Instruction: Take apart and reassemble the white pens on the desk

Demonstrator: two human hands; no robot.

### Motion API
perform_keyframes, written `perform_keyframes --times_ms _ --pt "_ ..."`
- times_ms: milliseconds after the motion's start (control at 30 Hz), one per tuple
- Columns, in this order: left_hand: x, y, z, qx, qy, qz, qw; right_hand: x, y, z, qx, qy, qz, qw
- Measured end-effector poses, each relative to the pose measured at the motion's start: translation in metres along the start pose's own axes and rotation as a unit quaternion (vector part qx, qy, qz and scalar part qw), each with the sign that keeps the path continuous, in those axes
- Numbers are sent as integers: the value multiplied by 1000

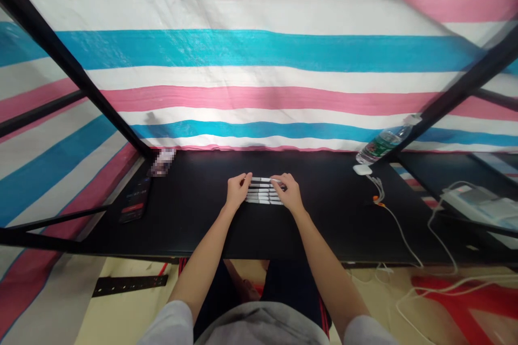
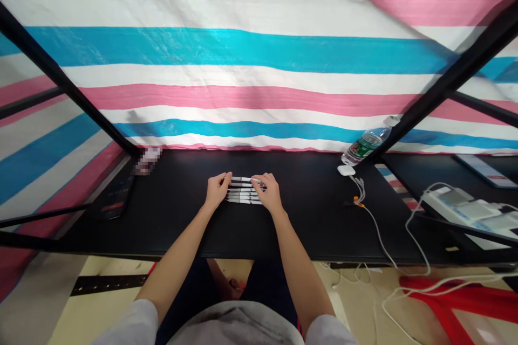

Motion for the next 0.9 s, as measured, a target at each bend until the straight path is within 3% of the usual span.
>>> perform_keyframes --times_ms 367,567,700,900 --pt "2 -2 -1 -16 -17 11 1000 6 -8 6 18 43 9 999" --pt "3 -7 -14 3 -57 34 998 10 -10 0 59 36 -8 998" --pt "5 -12 -17 43 -47 60 996 10 -12 8 76 76 11 994" --pt "3 -9 -4 -1 -12 40 999 10 -13 12 57 83 18 995"
Point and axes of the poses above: each hand's wrist, its own x-axis away from the middle knuckle, its own y-axis out of the back of the hand, z = x × y, the point moved 9 cm from there along -x, towards the middle knuckle, and after that the axes turned 11 degrees about -z, right-handed, at the moved point
